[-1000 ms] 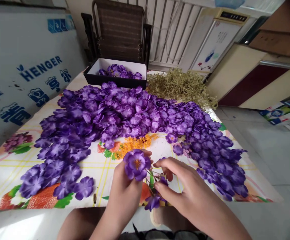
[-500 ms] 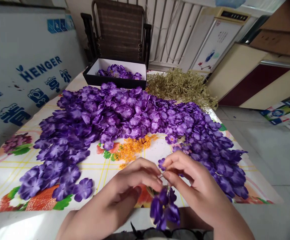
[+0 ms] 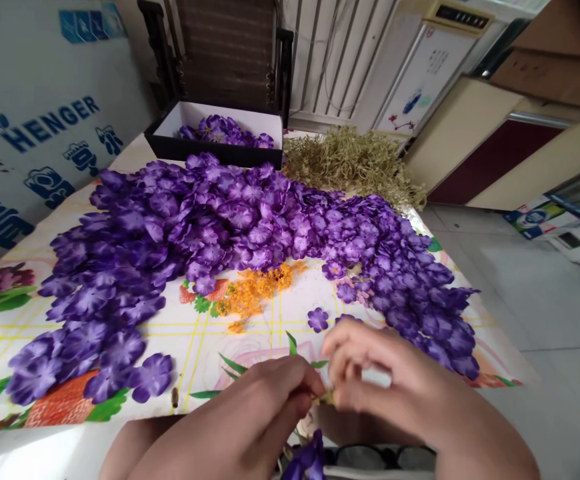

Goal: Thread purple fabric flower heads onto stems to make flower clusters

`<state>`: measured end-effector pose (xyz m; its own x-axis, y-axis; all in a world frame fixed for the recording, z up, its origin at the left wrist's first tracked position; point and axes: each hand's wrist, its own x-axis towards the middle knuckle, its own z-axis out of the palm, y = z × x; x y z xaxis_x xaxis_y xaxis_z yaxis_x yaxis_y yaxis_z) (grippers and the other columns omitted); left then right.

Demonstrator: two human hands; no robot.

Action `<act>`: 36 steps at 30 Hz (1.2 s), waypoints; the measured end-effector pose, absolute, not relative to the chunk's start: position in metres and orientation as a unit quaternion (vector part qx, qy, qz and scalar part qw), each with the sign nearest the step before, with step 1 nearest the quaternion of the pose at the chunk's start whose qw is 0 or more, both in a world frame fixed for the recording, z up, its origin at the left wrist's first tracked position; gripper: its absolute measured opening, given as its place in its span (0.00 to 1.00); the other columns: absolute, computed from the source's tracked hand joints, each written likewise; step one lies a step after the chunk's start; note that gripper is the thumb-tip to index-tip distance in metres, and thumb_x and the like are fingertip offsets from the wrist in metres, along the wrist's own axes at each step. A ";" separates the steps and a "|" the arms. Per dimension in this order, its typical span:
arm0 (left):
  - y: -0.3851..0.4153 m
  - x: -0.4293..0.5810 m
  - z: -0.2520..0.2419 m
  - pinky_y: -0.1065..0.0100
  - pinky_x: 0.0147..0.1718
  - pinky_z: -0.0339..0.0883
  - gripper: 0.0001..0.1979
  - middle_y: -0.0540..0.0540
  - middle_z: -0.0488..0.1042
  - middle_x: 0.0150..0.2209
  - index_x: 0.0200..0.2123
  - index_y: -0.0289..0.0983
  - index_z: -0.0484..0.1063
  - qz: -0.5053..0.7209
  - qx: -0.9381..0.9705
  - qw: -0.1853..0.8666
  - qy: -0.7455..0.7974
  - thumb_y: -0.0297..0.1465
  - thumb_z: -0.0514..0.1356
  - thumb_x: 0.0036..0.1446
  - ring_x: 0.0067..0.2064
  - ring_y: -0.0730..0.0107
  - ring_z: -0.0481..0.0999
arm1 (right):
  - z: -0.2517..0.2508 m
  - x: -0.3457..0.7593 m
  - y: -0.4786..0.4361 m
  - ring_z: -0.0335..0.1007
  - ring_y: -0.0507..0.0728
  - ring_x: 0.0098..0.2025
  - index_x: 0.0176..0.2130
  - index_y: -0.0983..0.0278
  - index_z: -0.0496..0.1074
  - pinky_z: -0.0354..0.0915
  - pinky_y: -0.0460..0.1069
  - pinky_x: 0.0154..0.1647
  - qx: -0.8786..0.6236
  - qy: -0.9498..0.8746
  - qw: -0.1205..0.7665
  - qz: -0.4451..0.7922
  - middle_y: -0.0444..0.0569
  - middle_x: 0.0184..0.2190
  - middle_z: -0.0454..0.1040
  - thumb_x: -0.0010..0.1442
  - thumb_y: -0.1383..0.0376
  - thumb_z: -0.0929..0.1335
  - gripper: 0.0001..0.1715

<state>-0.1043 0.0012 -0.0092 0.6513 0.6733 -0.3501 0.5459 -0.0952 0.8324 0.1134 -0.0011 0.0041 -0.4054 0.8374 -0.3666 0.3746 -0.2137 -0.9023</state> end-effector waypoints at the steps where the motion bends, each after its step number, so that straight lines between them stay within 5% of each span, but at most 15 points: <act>1: -0.002 -0.104 -0.012 0.71 0.41 0.68 0.09 0.47 0.77 0.42 0.43 0.44 0.71 0.070 0.756 0.509 0.406 0.33 0.52 0.64 0.42 0.65 0.77 | -0.002 0.121 0.002 0.71 0.52 0.32 0.41 0.59 0.69 0.64 0.45 0.34 -0.544 -0.603 0.229 0.537 0.42 0.31 0.74 0.62 0.61 0.66 0.07; 5: -0.014 -0.102 -0.025 0.75 0.41 0.69 0.14 0.50 0.79 0.47 0.49 0.47 0.72 0.190 0.810 0.412 0.372 0.30 0.55 0.61 0.44 0.64 0.79 | -0.029 0.139 0.018 0.73 0.56 0.34 0.37 0.63 0.71 0.65 0.49 0.36 -0.696 -0.614 0.199 0.314 0.49 0.33 0.77 0.61 0.67 0.64 0.06; 11: -0.017 -0.095 -0.017 0.77 0.23 0.64 0.11 0.57 0.81 0.30 0.44 0.50 0.73 0.168 0.812 0.426 0.362 0.31 0.57 0.61 0.26 0.72 0.78 | -0.053 0.136 0.026 0.71 0.65 0.47 0.42 0.68 0.73 0.63 0.56 0.48 -0.744 -0.613 0.119 0.238 0.61 0.43 0.75 0.58 0.72 0.65 0.12; 14: -0.012 -0.090 -0.010 0.76 0.19 0.61 0.09 0.55 0.81 0.32 0.42 0.49 0.75 0.182 0.808 0.420 0.372 0.33 0.59 0.59 0.26 0.71 0.77 | -0.058 0.140 0.021 0.69 0.71 0.48 0.43 0.70 0.72 0.62 0.59 0.46 -0.769 -0.591 0.096 0.224 0.66 0.43 0.73 0.55 0.69 0.68 0.14; 20: -0.001 -0.080 -0.009 0.75 0.32 0.64 0.13 0.52 0.76 0.27 0.33 0.43 0.74 0.144 0.755 0.499 0.401 0.35 0.51 0.65 0.33 0.70 0.75 | -0.064 0.141 0.019 0.73 0.63 0.39 0.32 0.64 0.70 0.62 0.53 0.39 -0.734 -0.609 0.107 0.282 0.55 0.32 0.76 0.56 0.74 0.66 0.06; 24: 0.009 -0.076 -0.016 0.72 0.29 0.60 0.14 0.52 0.70 0.25 0.28 0.38 0.68 0.176 0.668 0.574 0.440 0.37 0.51 0.64 0.28 0.71 0.69 | -0.047 0.135 0.018 0.70 0.54 0.35 0.30 0.61 0.67 0.62 0.47 0.35 -0.664 -0.624 0.209 0.357 0.44 0.30 0.74 0.58 0.71 0.66 0.06; 29: 0.015 -0.073 -0.027 0.72 0.23 0.51 0.10 0.57 0.56 0.20 0.37 0.38 0.70 0.255 0.591 0.606 0.468 0.39 0.56 0.61 0.23 0.75 0.57 | -0.028 0.123 0.011 0.68 0.51 0.29 0.23 0.62 0.67 0.63 0.46 0.31 -0.473 -0.522 0.408 0.580 0.41 0.26 0.73 0.48 0.69 0.75 0.13; 36: 0.015 -0.070 -0.023 0.72 0.22 0.50 0.12 0.55 0.58 0.18 0.31 0.36 0.77 0.311 0.580 0.623 0.423 0.38 0.61 0.57 0.22 0.76 0.55 | -0.029 0.111 0.013 0.71 0.50 0.27 0.21 0.63 0.72 0.65 0.45 0.28 -0.330 -0.465 0.460 0.680 0.41 0.24 0.76 0.45 0.75 0.76 0.12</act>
